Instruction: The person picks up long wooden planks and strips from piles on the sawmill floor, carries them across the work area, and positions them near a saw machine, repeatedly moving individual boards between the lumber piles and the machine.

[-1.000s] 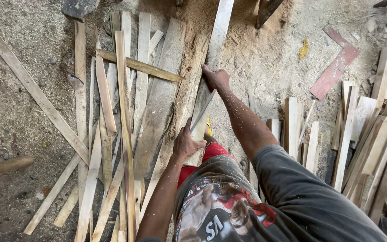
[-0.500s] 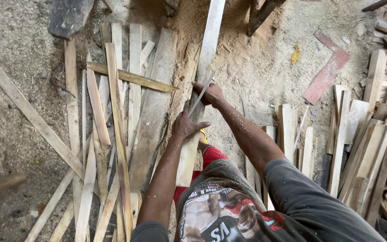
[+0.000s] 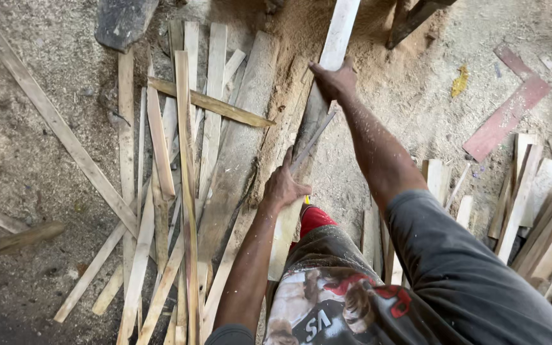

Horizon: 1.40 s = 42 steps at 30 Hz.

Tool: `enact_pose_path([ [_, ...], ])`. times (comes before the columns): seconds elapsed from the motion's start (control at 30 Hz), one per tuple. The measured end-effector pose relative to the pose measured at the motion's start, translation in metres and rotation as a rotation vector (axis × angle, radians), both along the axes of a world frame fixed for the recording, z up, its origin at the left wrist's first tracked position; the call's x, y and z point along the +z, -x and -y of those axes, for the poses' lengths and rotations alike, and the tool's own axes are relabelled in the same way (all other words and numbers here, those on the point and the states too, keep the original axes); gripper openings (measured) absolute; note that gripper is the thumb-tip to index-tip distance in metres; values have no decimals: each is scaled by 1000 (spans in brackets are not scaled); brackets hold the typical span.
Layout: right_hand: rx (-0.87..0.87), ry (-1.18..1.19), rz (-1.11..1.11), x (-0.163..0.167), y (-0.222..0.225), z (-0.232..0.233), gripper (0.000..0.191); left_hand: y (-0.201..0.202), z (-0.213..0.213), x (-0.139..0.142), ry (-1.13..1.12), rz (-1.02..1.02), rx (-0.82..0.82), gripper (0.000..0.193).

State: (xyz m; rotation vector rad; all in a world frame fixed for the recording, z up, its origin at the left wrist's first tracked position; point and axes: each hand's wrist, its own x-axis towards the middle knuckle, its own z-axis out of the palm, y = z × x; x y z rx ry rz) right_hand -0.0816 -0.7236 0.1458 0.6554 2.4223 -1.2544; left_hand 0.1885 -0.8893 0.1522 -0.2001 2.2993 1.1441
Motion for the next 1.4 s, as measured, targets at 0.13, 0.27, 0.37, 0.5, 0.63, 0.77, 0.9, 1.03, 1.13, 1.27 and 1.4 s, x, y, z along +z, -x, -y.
enact_pose_path([
  [0.13,78,2,-47,-11,4,-5,96,5,3,-4,20,-10,-36,150],
  [0.27,84,-39,-31,-13,-2,-2,95,2,7,-2,7,-39,-33,149],
  [0.37,123,-67,-96,-11,-10,-1,96,-6,9,3,5,-46,-38,148],
  [0.5,137,-66,-28,-8,-25,2,95,-19,13,11,-1,-46,-45,146],
  [0.63,196,-97,-75,-6,-40,5,93,-32,15,18,30,-21,-54,145],
  [0.77,196,-70,-78,-4,-55,7,93,-48,16,22,38,-5,-56,145],
  [0.9,183,-95,-23,-2,-74,11,96,-65,20,21,40,-3,-52,145],
  [1.03,166,-66,-66,0,-92,14,100,-83,24,18,29,-17,-64,144],
  [1.13,166,-97,-24,3,-105,18,101,-96,26,16,17,12,-61,144],
  [1.27,154,-100,2,5,-122,24,104,-113,30,18,9,7,-56,144],
  [1.4,152,-75,-34,4,-139,28,106,-128,36,21,20,20,-55,144],
])
